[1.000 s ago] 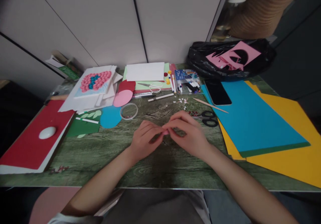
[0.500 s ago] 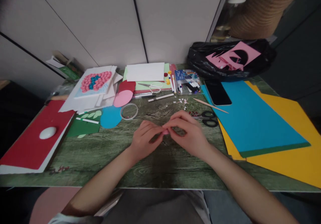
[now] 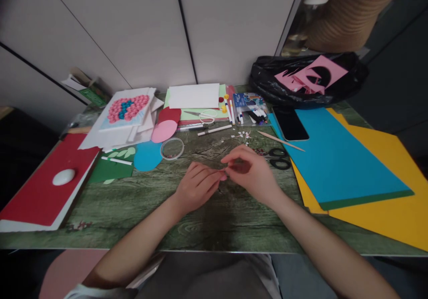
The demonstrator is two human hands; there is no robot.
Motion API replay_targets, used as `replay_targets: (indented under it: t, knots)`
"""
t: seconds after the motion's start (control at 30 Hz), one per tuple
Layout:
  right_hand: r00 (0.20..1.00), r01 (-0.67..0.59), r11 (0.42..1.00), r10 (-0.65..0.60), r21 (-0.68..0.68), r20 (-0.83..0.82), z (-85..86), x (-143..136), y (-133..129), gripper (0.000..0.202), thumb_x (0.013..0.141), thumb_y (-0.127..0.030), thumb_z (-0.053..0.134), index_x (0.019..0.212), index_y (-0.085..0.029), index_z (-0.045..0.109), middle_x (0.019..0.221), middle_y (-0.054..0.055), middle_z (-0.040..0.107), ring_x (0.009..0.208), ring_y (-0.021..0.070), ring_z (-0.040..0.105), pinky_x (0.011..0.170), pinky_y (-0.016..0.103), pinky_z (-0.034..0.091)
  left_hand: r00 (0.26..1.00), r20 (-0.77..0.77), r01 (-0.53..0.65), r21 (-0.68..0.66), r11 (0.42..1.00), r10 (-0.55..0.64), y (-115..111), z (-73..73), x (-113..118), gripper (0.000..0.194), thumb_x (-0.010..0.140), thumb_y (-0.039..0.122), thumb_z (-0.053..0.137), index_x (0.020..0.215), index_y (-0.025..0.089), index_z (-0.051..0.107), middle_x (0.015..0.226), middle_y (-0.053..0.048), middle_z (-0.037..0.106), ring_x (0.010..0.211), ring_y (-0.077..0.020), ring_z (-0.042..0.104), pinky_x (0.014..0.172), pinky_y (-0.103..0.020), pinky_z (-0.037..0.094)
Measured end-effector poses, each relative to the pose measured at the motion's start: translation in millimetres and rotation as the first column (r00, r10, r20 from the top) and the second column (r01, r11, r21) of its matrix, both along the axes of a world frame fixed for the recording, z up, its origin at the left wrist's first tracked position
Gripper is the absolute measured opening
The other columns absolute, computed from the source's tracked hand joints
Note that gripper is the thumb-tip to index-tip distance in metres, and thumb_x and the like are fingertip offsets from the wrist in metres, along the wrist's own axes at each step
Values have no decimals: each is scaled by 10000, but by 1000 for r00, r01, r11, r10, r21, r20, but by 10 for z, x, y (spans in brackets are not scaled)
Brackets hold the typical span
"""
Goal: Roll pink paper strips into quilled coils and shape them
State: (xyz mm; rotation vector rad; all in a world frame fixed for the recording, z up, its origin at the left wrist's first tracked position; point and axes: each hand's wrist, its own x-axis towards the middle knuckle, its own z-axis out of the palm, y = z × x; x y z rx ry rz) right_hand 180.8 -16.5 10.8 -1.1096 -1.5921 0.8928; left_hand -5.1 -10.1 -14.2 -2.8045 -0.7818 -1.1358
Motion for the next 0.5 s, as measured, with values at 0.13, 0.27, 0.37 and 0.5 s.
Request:
replay_targets:
  t: [0.13,0.27,0.37,0.5]
  knots:
    - [1000,-4,1000,4,3,-12,3,16,12,156,724,-109,629,822,-231,625,830,7,533,768,129,550,631,270,498,1000,-31,-3,12,1000,4,-2,6,-3,136,817,134,562,951,157,569,882,-27,701,792,-141,601,713,-296,411]
    - [995,47,996,-53,73,81,54,25,-26,176,752,-119,601,866,-246,642,891,28,528,814,146,565,623,275,521,1000,16,-15,-47,999,16,-1,0,7,142,822,127,545,953,172,570,851,-17,696,790,-129,602,714,-289,410]
    - [972,56,978,-99,199,214,89,30,-63,211,752,-112,599,893,-261,649,900,32,538,808,152,572,628,284,523,999,43,-16,-95,995,20,0,-11,12,162,818,124,544,967,182,570,853,-14,693,804,-135,601,723,-294,412]
    - [931,-12,943,-111,333,348,110,24,-82,238,744,-98,606,912,-261,646,891,25,551,808,145,576,670,286,517,997,66,-24,-111,994,32,-1,-12,12,163,823,135,535,975,183,573,859,-27,693,793,-140,598,724,-300,413]
